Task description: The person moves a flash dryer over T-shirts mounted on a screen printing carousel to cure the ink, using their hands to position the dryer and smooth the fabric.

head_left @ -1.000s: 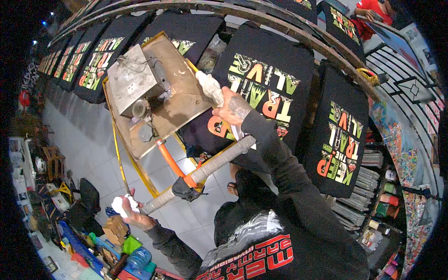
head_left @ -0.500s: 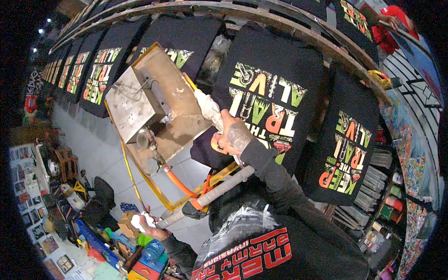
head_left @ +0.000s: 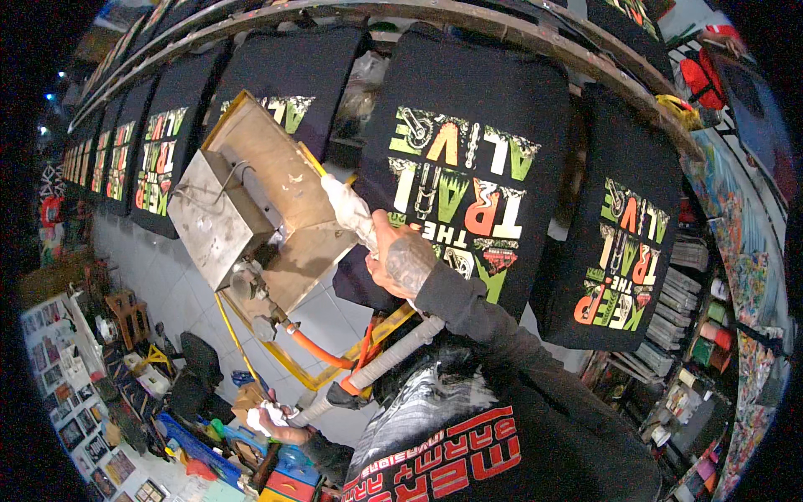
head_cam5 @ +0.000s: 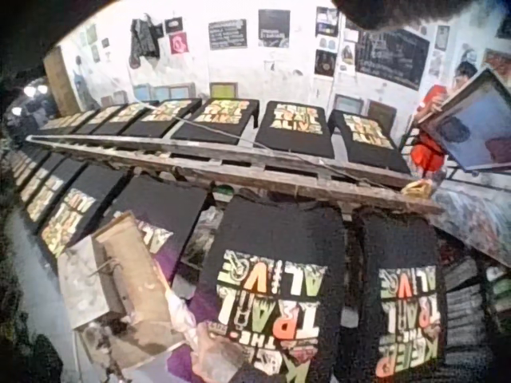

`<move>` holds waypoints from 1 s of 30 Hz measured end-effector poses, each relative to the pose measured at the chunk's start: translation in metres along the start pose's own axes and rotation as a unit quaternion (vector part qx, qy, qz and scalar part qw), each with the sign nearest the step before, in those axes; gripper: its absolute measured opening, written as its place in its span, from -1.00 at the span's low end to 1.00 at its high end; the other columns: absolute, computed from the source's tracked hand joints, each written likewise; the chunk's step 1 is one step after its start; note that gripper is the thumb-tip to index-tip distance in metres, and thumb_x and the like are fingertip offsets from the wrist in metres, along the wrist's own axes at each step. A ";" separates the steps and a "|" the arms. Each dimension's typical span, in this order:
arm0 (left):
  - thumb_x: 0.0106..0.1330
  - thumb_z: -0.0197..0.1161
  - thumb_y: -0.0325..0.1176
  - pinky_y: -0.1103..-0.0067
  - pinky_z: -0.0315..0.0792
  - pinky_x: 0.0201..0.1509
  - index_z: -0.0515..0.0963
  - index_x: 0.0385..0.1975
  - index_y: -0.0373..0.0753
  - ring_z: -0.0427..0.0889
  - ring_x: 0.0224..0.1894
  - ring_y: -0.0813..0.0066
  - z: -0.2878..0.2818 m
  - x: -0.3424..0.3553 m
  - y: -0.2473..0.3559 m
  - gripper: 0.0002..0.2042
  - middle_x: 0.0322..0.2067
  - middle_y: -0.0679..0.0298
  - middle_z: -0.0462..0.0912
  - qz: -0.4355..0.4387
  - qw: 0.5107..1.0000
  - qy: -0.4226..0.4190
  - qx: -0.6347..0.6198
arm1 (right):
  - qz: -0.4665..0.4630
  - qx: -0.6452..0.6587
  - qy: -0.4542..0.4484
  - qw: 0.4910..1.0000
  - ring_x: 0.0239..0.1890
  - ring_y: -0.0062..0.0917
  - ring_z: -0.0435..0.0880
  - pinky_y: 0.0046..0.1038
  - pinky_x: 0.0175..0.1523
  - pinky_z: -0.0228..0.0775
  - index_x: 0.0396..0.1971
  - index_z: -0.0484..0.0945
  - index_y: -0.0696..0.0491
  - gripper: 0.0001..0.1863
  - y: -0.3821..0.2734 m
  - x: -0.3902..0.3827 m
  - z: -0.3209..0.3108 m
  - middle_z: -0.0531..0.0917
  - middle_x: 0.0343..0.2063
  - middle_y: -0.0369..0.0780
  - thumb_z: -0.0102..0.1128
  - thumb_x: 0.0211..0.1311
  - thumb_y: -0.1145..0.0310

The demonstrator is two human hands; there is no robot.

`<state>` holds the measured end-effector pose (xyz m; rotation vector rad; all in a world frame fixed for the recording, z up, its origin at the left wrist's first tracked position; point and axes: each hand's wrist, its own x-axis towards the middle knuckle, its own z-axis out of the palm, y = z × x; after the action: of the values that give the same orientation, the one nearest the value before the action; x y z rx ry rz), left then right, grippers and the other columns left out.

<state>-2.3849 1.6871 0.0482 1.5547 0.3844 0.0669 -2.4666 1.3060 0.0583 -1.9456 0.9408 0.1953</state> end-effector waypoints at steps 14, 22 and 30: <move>0.25 0.08 -0.06 0.63 0.36 -0.50 0.48 -0.06 -0.26 0.44 -0.44 0.56 0.005 -0.006 0.001 -0.58 -0.36 0.35 0.47 0.026 0.990 0.092 0.106 | -0.049 0.008 0.060 0.997 -0.46 0.04 0.57 -0.08 -0.33 0.37 -0.15 0.23 0.14 -0.53 0.014 0.005 0.012 0.51 -0.61 0.10 0.19 0.04 0.24; 0.19 0.15 -0.20 0.61 0.36 -0.51 0.51 -0.22 -0.29 0.43 -0.54 0.58 -0.020 0.002 -0.022 -0.71 -0.48 0.35 0.44 0.102 0.977 0.084 0.169 | -0.081 -0.005 0.075 0.994 -0.35 0.01 0.62 -0.10 -0.28 0.46 -0.08 0.28 0.16 -0.47 0.021 0.009 0.017 0.58 -0.45 0.12 0.29 -0.06 0.33; 0.19 0.20 -0.28 0.64 0.39 -0.58 0.47 -0.26 -0.30 0.44 -0.58 0.59 0.015 -0.010 0.009 -0.76 -0.42 0.30 0.48 0.033 0.992 0.118 -0.007 | -0.064 -0.052 0.090 0.993 -0.24 0.07 0.58 -0.10 -0.17 0.40 -0.09 0.33 0.19 -0.50 -0.005 0.002 0.011 0.58 -0.36 0.15 0.29 0.00 0.29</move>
<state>-2.3881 1.6699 0.0585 1.5491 0.5174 0.3069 -2.4588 1.3150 0.0546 -2.1395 0.9339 -0.0063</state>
